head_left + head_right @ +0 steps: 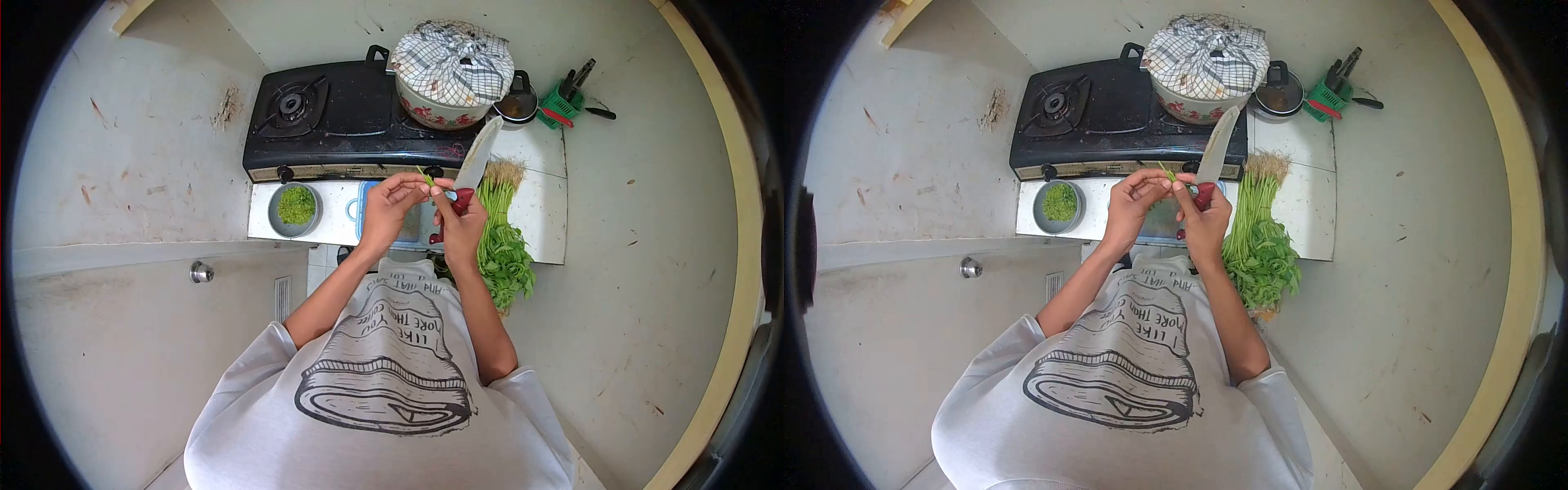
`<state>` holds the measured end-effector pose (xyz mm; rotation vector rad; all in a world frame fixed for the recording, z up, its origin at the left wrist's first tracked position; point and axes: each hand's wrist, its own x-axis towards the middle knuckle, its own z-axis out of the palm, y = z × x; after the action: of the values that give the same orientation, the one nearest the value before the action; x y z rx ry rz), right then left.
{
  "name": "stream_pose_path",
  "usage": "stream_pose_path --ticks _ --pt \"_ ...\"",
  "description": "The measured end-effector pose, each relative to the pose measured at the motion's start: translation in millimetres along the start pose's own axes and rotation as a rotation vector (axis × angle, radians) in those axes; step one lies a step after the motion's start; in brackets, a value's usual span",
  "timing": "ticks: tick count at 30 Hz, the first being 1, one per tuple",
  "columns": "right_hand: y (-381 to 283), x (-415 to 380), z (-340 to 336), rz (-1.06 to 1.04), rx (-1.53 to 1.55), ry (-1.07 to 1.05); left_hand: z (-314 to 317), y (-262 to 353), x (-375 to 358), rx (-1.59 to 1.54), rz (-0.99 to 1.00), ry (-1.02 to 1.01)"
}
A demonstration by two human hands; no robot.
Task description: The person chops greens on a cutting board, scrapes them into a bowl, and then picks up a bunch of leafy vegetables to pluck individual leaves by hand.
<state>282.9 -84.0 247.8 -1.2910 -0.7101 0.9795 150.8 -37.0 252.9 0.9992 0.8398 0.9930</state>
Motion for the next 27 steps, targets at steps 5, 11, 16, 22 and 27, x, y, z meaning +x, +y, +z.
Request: stream_pose_path --ticks 5,11,16,22,27 --pt "-4 0 1 0.006 -0.078 -0.016 -4 0 4 -0.057 -0.061 -0.014" --pt "4 2 0 0.005 -0.096 -0.02 -6 -6 5 -0.096 -0.104 0.029" --pt "-1 2 0 0.004 -0.107 -0.031 -5 -10 6 -0.097 -0.082 0.011" --pt "0 2 -1 -0.072 -0.186 -0.059 -6 -5 4 0.046 -0.027 0.015" --pt "-4 0 0 -0.076 -0.192 -0.074 -6 -4 4 0.068 0.014 0.0"
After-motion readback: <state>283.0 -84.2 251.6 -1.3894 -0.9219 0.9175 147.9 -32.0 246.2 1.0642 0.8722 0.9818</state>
